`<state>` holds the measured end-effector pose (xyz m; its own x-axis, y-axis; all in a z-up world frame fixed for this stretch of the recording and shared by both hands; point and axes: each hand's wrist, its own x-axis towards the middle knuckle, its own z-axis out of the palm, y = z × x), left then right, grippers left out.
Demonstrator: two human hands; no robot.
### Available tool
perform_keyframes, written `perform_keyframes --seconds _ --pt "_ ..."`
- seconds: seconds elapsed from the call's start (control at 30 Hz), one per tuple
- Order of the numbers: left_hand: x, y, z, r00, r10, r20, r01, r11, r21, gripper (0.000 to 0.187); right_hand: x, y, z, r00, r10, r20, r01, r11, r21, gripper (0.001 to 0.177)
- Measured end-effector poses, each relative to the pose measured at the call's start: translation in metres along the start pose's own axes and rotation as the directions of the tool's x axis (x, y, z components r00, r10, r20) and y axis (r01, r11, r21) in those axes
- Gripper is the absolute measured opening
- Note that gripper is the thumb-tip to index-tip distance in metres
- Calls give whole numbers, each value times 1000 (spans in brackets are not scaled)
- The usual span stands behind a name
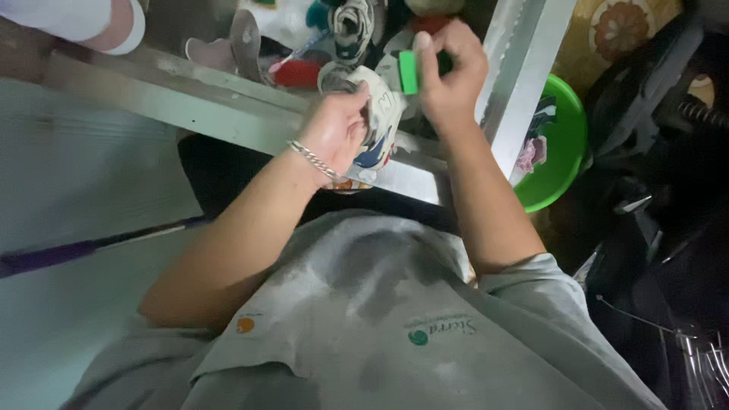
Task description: The person cleans several pairs of shoes, including sneakers, sandals, and high heels, by scrubbing them with a brush and soapy water in a sink, then rinsing them under the faucet.
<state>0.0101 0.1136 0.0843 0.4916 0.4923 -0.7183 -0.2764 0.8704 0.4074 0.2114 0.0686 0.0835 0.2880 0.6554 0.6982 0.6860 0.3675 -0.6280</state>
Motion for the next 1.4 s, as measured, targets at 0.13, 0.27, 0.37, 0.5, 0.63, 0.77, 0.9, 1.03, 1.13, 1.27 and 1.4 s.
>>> perform_keyframes --seconds 0.13,0.27,0.37,0.5,0.63,0.77,0.9,1.03,1.13,1.27,1.4 --pt "30 -12 -5 991 101 84 -102 995 4 17 3 -50 6 997 -39 73 32 995 90 44" --pt "29 4 -7 996 65 54 -69 995 67 24 2 27 -7 1000 3 17 -4 1000 27 48" --pt "39 2 -7 997 75 -6 -73 982 175 13 0 -19 -1 996 -4 92 6 1000 -20 44" --pt "31 21 -2 988 -97 -117 110 988 111 22 -1 -28 10 988 -119 103 92 967 236 44" --pt "52 3 -17 995 101 22 -103 966 238 9 6 -2 -2 998 -13 66 10 999 50 44" --pt "24 18 11 984 -51 -170 97 956 276 32 -10 -49 17 988 -97 122 77 984 159 54" --pt "49 3 -4 999 26 23 -31 965 259 16 -5 35 -7 999 19 27 -21 998 62 43" --pt "56 -8 -5 996 93 9 -91 951 296 28 -6 -37 1 995 -66 70 56 989 135 40" --pt "45 8 -7 999 41 34 -49 949 312 30 -7 2 -12 996 -13 90 2 993 119 46" --pt "47 -10 1 993 107 46 -116 946 304 10 -7 8 -2 999 -17 27 16 999 37 42" --pt "60 -2 -9 999 36 -36 -29 980 195 31 -1 -31 -2 984 -72 160 43 983 176 45"
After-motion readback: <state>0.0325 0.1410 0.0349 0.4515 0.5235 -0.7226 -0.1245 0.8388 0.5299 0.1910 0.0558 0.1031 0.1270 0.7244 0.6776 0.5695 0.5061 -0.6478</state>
